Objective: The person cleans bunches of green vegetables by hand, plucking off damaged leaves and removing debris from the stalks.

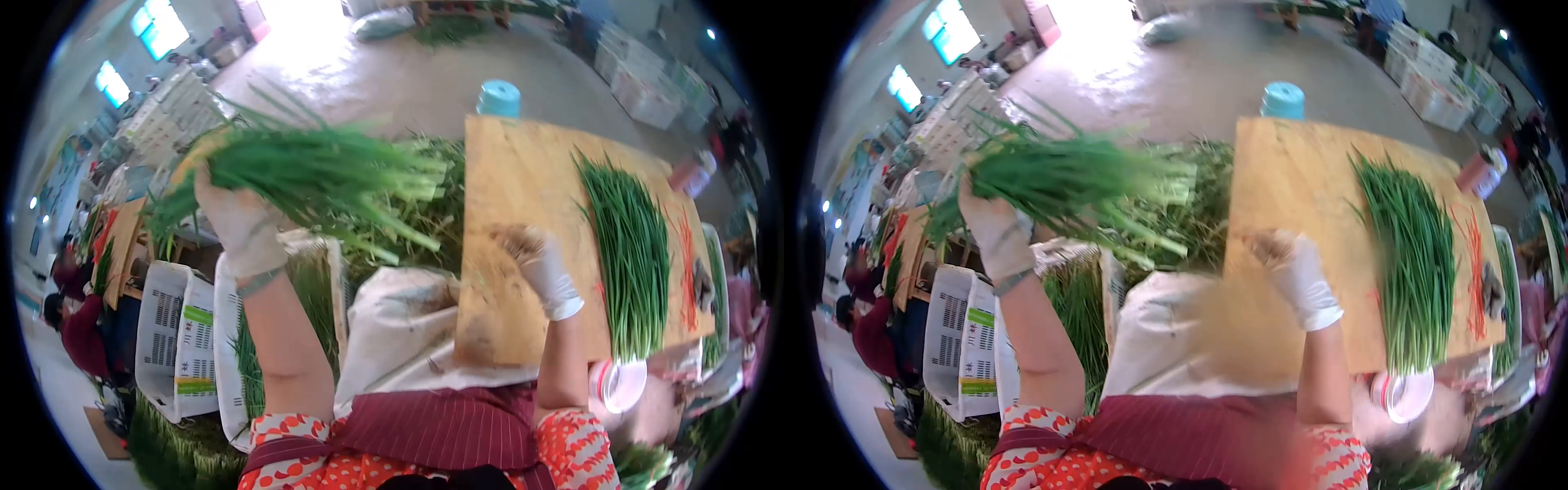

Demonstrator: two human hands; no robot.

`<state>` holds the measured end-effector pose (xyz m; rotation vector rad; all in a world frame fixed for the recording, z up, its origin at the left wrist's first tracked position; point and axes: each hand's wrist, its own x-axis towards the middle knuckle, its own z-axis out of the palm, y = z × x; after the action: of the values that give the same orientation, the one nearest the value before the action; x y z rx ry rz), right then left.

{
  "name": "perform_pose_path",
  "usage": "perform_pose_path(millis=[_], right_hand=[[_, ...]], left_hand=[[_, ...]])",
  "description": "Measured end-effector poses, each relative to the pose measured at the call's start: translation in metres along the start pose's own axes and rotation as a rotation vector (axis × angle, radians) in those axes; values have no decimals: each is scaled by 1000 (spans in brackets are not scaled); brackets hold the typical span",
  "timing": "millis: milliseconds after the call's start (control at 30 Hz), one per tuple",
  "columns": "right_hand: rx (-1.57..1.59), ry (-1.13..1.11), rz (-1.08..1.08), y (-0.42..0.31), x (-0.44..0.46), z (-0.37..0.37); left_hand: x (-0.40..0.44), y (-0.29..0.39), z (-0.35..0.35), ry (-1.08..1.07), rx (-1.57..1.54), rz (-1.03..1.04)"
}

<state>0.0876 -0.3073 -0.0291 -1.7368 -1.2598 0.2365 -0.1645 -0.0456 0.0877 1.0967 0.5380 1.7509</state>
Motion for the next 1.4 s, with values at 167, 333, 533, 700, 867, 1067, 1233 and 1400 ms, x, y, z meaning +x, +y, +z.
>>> perform_pose_path(millis=[167, 333, 533, 700, 867, 1067, 1233, 1400], right_hand=[[122, 391, -44, -26, -35, -68], [187, 624, 109, -19, -73, -108], [133, 559, 308, 30, -103, -112], [-108, 380, 283, 44, -52, -106], [-211, -83, 279, 99, 8, -71], [-546, -325, 65, 66, -43, -33], [-652, -125, 175, 54, -72, -8], [-725, -43, 278, 74, -62, -8]], left_hand=[[6, -24, 47, -156, -331, -320], [-94, -122, 80, -285, -699, -725], [-183, -218, 19, -101, -560, -1014], [-179, -212, 18, -231, -562, -946], [-181, -215, 16, -176, -554, -942], [-175, -214, 26, -241, -641, -951], [-164, -181, 50, -340, -513, -987], [-118, -173, 57, -628, -372, -1002]])
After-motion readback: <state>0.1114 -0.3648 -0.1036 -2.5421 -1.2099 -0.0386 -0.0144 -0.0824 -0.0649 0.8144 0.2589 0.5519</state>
